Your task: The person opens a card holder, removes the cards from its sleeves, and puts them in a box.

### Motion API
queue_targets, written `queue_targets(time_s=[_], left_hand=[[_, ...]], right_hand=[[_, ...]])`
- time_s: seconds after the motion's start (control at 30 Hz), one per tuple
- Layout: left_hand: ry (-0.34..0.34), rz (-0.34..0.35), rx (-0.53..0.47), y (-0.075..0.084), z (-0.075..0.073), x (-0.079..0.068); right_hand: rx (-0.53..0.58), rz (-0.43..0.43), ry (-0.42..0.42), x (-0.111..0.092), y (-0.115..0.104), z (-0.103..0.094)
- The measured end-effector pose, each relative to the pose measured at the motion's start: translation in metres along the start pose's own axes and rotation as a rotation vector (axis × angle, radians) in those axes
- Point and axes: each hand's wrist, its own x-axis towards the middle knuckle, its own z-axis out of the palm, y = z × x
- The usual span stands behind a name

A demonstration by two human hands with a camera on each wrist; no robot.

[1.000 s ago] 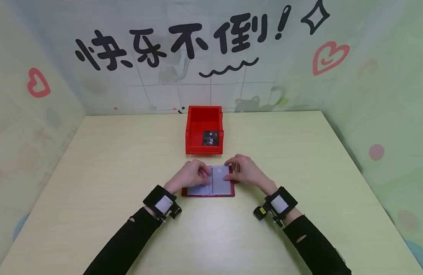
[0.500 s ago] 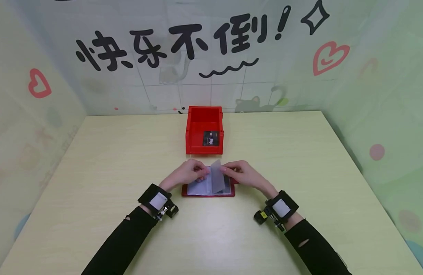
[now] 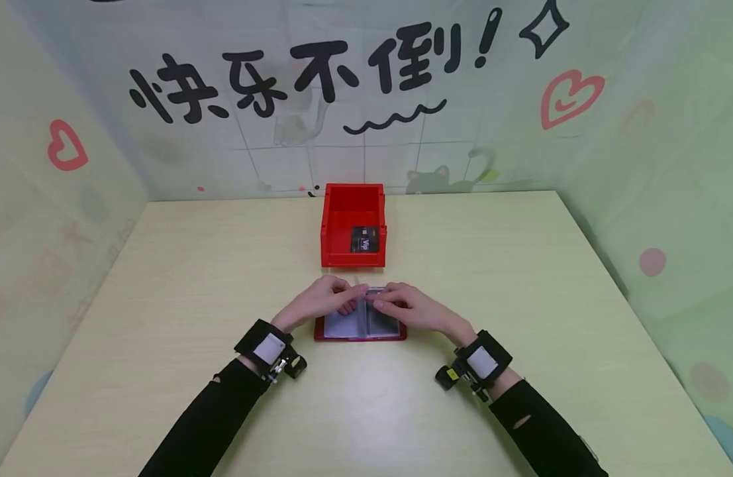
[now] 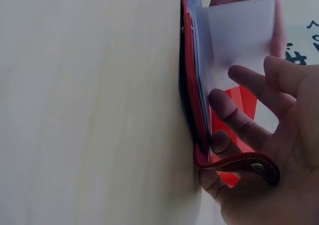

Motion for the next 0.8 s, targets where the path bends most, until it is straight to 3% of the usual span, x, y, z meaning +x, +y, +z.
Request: queue_targets(time_s=[0.17, 0.3, 0.47, 0.8], left_hand=[[0.011, 0.028, 0.018, -0.003, -0.002, -0.001], [0.073, 0.014, 0.059, -0.003, -0.003, -0.004], [0.142, -0.027, 0.129, 0.0, -0.004, -0.008], [0.191, -0.133, 0.202, 0.01, -0.001, -0.014]], right_hand=[[-0.093, 0.047, 0.075, -0.002, 0.003, 0.0], [-0.184, 0.13, 0.138, -0.005, 0.004, -0.003], [-0.226, 0.17, 0.137, -0.006, 0.008, -0.008], [-0.208, 0.21, 0.104, -0.006, 0.009, -0.015]])
